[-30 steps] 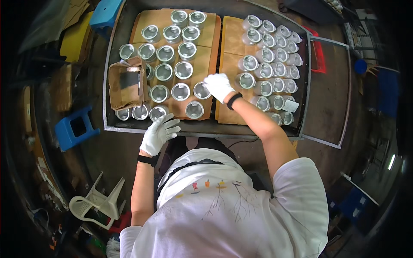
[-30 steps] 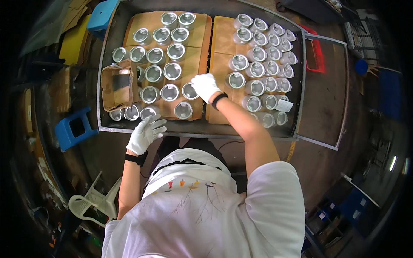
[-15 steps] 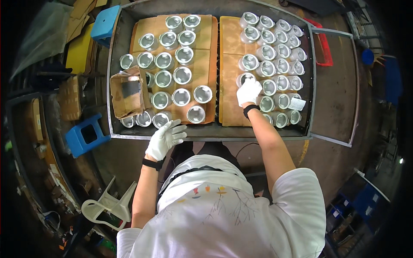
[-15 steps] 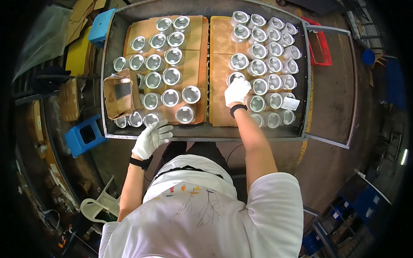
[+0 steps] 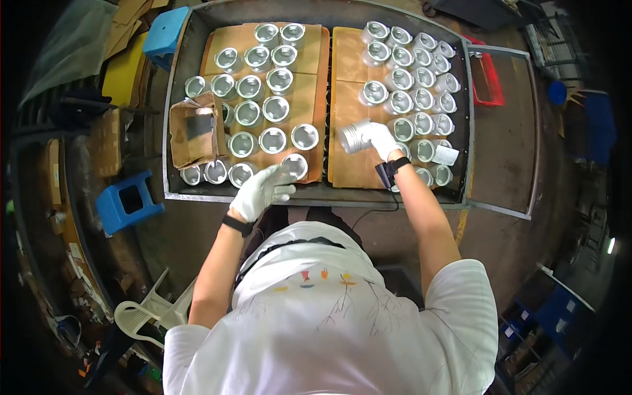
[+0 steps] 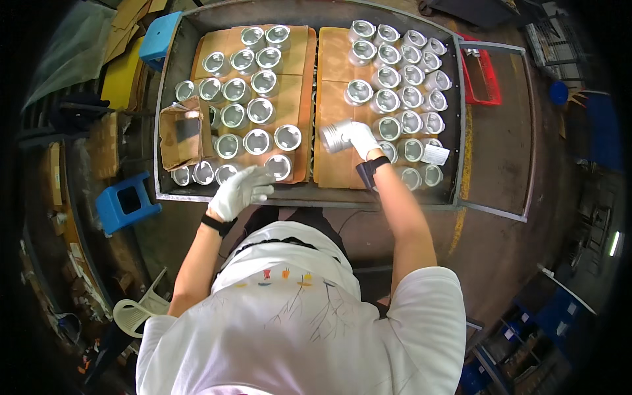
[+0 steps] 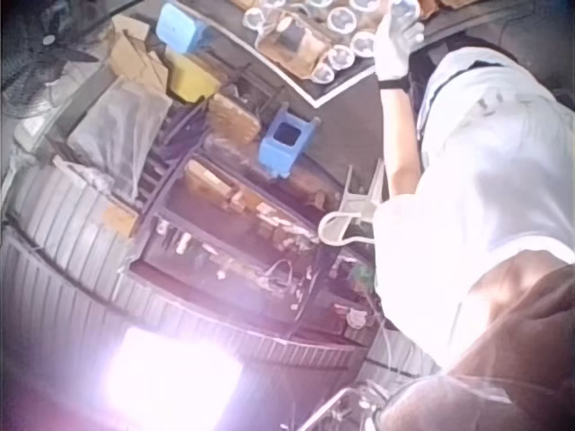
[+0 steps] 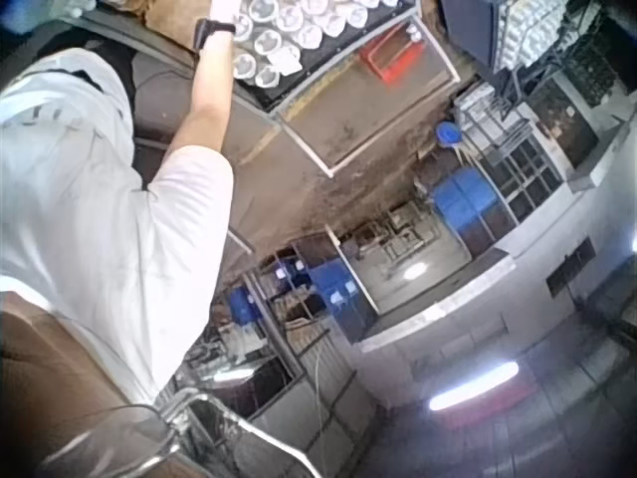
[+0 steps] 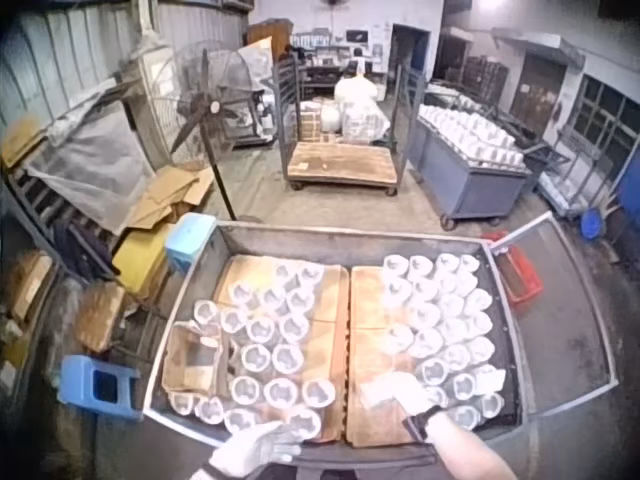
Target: Inspecting and organizing cylindrical metal pistons in a cart on a fabrication floor.
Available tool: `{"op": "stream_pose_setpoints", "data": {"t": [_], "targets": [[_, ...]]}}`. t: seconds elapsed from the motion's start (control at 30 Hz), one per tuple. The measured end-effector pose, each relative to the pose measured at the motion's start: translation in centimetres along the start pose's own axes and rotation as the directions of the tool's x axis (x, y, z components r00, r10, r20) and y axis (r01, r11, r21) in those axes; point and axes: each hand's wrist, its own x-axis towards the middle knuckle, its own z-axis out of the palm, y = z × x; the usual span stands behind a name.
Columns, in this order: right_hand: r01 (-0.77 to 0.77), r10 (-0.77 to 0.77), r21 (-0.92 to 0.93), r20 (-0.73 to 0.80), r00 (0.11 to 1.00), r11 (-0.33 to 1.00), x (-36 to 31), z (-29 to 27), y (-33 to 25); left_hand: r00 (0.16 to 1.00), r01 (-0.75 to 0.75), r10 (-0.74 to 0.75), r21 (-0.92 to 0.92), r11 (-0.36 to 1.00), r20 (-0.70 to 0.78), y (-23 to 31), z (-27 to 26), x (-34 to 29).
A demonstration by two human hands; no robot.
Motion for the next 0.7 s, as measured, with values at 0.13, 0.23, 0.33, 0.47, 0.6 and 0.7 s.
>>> {"op": "stream_pose_setpoints", "data": {"t": [0.13, 0.23, 0.33, 0.47, 0.6, 0.7], "targets": [[-0.041, 0.019, 0.511, 0.048, 0.999, 0.859, -5.8, 6.0, -4.9, 0.999, -0.019, 0.015, 0.082, 0.996, 0.044, 1.4, 2.1, 2.2], [0.001, -0.011, 0.353, 0.027, 1.0, 0.936, -7.0, 7.4, -4.5, 0.979, 0.11, -0.117, 0.047, 0.993, 0.168, 2.0, 4.3, 4.3], [0.026, -0.025, -0.051, 0.023, 0.999, 0.998, -8.3, 8.8, -5.6, 0.952, 0.166, -0.18, 0.079, 0.983, 0.248, 1.7, 6.1, 5.6], [-0.129, 0.114, 0.646, 0.065, 0.991, 0.752, -7.8, 10.1, -5.6, 0.883, 0.156, -0.124, -0.035, 0.987, 0.453, 1.5, 7.2, 5.8], [-0.178, 0.141, 0.817, 0.12, 0.983, 0.549, -7.6, 10.6, -4.9, 0.882, 0.183, -0.146, -0.04, 0.982, 0.449, 1.7, 7.1, 5.2], [-0.144, 0.101, 0.783, 0.105, 0.989, 0.605, -8.4, 11.6, -5.7, 0.843, 0.173, -0.085, -0.118, 0.978, 0.531, 1.7, 7.0, 4.7]]}}
